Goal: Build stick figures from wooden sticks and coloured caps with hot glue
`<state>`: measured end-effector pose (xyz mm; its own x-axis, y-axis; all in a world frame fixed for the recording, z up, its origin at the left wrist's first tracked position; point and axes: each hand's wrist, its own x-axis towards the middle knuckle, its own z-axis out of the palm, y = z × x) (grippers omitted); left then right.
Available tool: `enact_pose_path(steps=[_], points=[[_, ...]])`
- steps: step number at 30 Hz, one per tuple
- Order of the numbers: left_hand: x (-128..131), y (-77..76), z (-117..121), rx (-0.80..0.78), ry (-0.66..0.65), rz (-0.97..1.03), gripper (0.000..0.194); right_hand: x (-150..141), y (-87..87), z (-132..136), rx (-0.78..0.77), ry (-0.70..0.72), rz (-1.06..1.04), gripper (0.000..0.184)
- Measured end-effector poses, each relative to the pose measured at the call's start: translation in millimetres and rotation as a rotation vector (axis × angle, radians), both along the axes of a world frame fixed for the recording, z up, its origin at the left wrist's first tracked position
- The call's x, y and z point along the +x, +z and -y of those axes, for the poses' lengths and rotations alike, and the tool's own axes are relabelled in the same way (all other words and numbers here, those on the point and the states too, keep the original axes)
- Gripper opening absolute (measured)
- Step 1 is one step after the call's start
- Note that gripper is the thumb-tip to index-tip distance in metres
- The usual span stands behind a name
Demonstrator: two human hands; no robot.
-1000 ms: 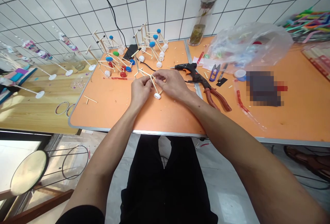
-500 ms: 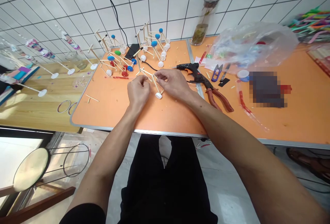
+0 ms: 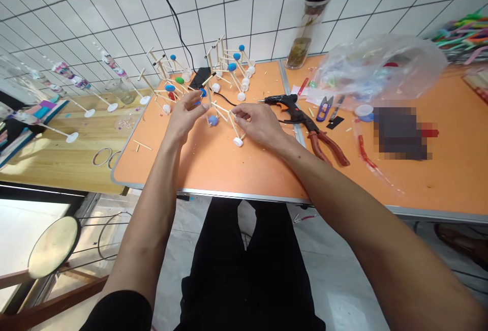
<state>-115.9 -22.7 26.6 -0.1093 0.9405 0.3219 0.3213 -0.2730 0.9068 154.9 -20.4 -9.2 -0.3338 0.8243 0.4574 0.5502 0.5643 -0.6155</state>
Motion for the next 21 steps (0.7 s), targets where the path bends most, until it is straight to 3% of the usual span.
enact_pose_path(steps=[4, 14, 21], points=[[18, 0.9, -8, -0.016, -0.158, -0.074, 0.058, 0, 1.4, 2, 0.0, 0.002, -0.002, 0.033], [29, -13.8, -24, -0.044, -0.089, -0.049, 0.027, 1, 1.6, 1, -0.007, 0.006, -0.021, 0.03], [33, -20.8, -24, -0.042, -0.119, 0.0, 0.029, 2, 2.3, 2, -0.015, 0.014, -0.015, 0.032]])
